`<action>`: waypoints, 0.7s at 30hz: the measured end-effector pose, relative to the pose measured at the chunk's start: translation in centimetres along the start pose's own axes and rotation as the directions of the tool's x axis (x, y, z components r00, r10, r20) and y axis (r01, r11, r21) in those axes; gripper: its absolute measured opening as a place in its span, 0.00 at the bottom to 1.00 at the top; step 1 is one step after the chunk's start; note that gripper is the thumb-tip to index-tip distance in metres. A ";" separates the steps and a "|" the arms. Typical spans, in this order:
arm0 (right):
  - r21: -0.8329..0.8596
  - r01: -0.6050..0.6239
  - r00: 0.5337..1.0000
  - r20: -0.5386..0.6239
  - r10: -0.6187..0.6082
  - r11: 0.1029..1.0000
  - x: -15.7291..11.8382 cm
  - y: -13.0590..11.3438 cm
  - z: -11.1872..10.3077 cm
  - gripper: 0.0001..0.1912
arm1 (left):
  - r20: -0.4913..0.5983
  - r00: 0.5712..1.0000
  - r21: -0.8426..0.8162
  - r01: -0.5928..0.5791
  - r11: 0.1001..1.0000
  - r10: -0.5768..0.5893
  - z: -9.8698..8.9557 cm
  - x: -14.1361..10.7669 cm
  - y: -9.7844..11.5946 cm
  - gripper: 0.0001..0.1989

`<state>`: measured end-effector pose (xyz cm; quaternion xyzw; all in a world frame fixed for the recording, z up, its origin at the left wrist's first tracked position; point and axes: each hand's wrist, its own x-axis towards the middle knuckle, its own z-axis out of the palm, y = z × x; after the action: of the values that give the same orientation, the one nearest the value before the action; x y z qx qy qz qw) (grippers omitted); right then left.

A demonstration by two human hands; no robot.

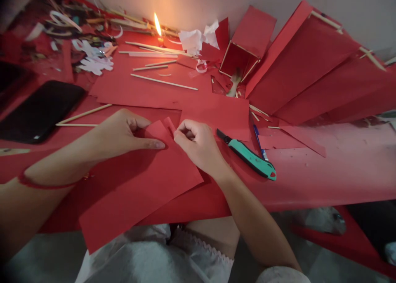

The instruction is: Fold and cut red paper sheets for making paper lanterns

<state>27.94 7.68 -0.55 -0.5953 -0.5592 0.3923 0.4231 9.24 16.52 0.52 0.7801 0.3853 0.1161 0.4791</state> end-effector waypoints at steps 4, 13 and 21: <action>-0.009 -0.008 1.000 0.020 0.008 1.000 -0.2 -0.3 -0.2 0.11 | -0.017 0.999 -0.056 -0.029 0.998 0.029 -0.1 0.0 -0.2 0.23; -0.008 -0.019 0.998 -0.060 0.018 1.000 -0.1 0.0 -0.2 0.11 | -0.092 0.996 -0.054 -0.014 0.998 0.009 -0.5 -0.4 -0.2 0.24; -0.021 -0.027 1.000 -0.011 0.027 0.999 -0.2 -0.4 -0.5 0.13 | -0.152 0.988 -0.023 -0.022 0.999 0.018 -0.5 -0.4 -0.5 0.25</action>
<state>28.26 7.42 -0.02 -0.6094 -0.5529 0.3888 0.4145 8.43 16.67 0.49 0.7667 0.4114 0.1845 0.4570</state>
